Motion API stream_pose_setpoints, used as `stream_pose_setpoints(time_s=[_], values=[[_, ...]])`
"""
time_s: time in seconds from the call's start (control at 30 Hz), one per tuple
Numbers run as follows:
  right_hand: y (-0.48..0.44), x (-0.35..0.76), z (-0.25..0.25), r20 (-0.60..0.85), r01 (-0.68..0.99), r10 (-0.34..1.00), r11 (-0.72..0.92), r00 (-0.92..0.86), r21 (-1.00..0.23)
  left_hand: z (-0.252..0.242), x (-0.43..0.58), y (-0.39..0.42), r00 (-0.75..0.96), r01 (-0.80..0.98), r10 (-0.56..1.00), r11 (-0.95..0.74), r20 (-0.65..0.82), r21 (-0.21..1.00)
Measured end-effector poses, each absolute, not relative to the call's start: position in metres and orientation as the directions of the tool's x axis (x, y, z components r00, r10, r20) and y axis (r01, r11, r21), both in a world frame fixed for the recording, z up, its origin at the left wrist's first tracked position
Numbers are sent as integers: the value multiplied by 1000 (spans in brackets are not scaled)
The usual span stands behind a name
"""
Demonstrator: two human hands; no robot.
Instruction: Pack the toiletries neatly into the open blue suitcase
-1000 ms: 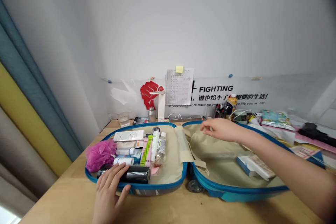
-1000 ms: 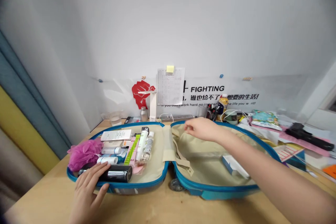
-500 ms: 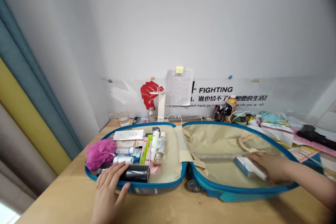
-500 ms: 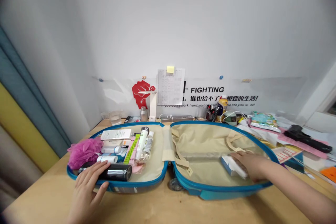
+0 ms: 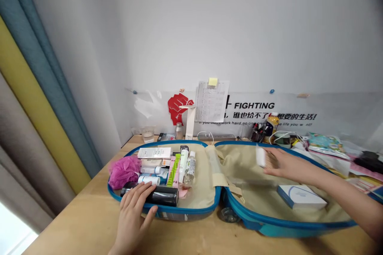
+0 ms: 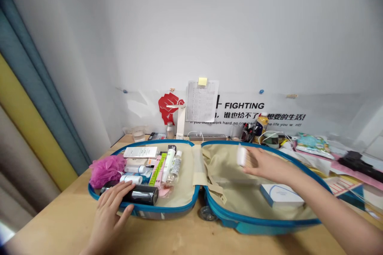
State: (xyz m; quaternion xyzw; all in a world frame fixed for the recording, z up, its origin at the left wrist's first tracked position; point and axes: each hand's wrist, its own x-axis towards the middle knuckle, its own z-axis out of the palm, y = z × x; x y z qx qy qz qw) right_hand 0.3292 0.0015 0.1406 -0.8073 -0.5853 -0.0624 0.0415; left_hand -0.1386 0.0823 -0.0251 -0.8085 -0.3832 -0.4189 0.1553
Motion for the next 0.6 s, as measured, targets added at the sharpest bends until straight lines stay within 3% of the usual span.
stream_pose_setpoints(time_s=[0.13, 0.3, 0.6], values=[[46, 250, 155, 38, 992, 998, -44, 49, -119, -25, -138, 82, 345, 748, 499, -658, 795, 88], [96, 143, 136, -71, 956, 971, 208, -227, -204, -23, -137, 81, 352, 750, 497, -657, 793, 79], [126, 77, 103, -207, 962, 943, 238, -261, -132, -23, -137, 80, 364, 752, 503, -656, 784, 72]])
